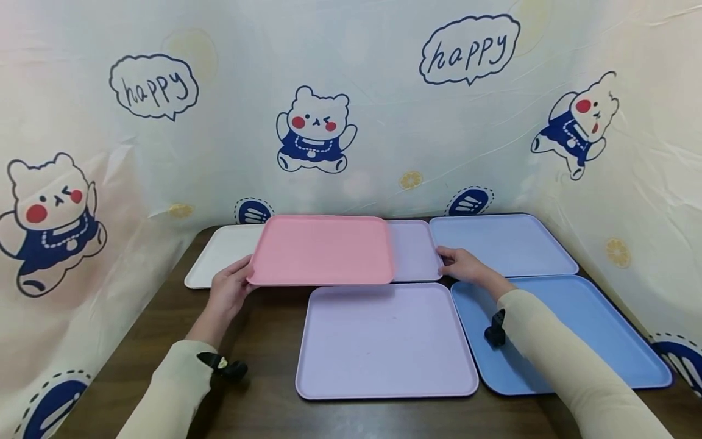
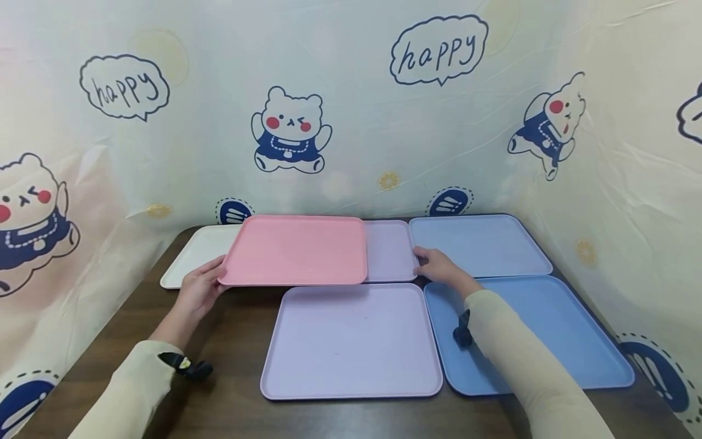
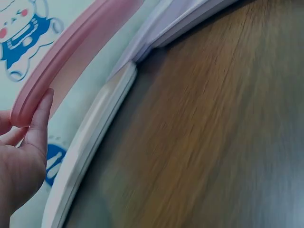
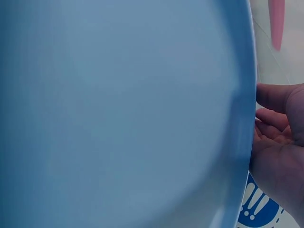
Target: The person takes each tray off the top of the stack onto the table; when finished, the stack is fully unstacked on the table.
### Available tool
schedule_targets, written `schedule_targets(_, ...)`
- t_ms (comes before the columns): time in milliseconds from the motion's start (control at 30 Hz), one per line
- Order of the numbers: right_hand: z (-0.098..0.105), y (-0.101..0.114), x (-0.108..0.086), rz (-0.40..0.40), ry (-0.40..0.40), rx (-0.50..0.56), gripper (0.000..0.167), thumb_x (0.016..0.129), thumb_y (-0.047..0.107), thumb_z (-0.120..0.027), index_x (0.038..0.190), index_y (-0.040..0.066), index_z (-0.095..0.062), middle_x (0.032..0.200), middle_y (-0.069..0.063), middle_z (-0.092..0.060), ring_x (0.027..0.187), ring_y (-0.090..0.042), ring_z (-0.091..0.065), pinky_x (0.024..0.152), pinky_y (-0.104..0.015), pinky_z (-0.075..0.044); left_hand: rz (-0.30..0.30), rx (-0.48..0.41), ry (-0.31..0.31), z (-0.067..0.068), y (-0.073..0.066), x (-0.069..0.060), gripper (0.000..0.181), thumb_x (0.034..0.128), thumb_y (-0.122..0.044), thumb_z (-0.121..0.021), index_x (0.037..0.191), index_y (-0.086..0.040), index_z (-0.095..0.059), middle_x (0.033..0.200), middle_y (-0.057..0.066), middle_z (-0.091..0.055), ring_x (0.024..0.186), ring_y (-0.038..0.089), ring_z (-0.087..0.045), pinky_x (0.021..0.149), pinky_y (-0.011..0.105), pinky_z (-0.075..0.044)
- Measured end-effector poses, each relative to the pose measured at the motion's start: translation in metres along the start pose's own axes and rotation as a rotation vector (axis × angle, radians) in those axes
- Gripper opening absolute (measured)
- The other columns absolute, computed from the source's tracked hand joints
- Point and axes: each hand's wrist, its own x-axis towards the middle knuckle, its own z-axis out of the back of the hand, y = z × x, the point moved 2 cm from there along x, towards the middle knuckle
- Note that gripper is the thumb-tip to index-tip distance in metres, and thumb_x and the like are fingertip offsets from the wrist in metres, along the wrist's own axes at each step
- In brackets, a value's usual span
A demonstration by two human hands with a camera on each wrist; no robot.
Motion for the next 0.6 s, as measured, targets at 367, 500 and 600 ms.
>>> schedule_targets(367,0.006,0.004,-0.002,0.008,-0.013,0.027,0.063,0.094,0.004,-0.058,0.147,-0.010,-0.026,0.151,-0.027,-0.028,0.135,-0.041,-0.035,0.109,-0.050,-0.030,-0.133,-0.190,0.090,0.066,-0.029,-0.042,0.030,0.0966,0.006,-0.052,0.102,-0.008,-0.077,0.095,0.004,-0.073,0.082,0.013,-0.069,0.067,0.028,-0.057)
schedule_targets(500,0.004,0.004,-0.001,-0.008,-0.010,0.022,0.064,0.094,0.005,-0.059,0.148,-0.009,-0.026,0.151,-0.027,-0.029,0.135,-0.041,-0.035,0.108,-0.050,-0.031,-0.135,-0.180,0.101,0.091,-0.037,-0.061,0.029,0.0975,0.004,-0.051,0.106,-0.009,-0.076,0.100,0.002,-0.073,0.086,0.014,-0.070,0.069,0.028,-0.057)
schedule_targets(600,0.003,0.002,-0.001,-0.013,-0.010,0.021,0.065,0.094,0.006,-0.060,0.148,-0.008,-0.026,0.151,-0.026,-0.029,0.135,-0.041,-0.035,0.108,-0.050,-0.030,-0.131,-0.174,0.119,0.108,-0.042,-0.075,0.030,0.0987,0.003,-0.050,0.109,-0.009,-0.076,0.103,0.002,-0.073,0.088,0.015,-0.070,0.071,0.028,-0.057)
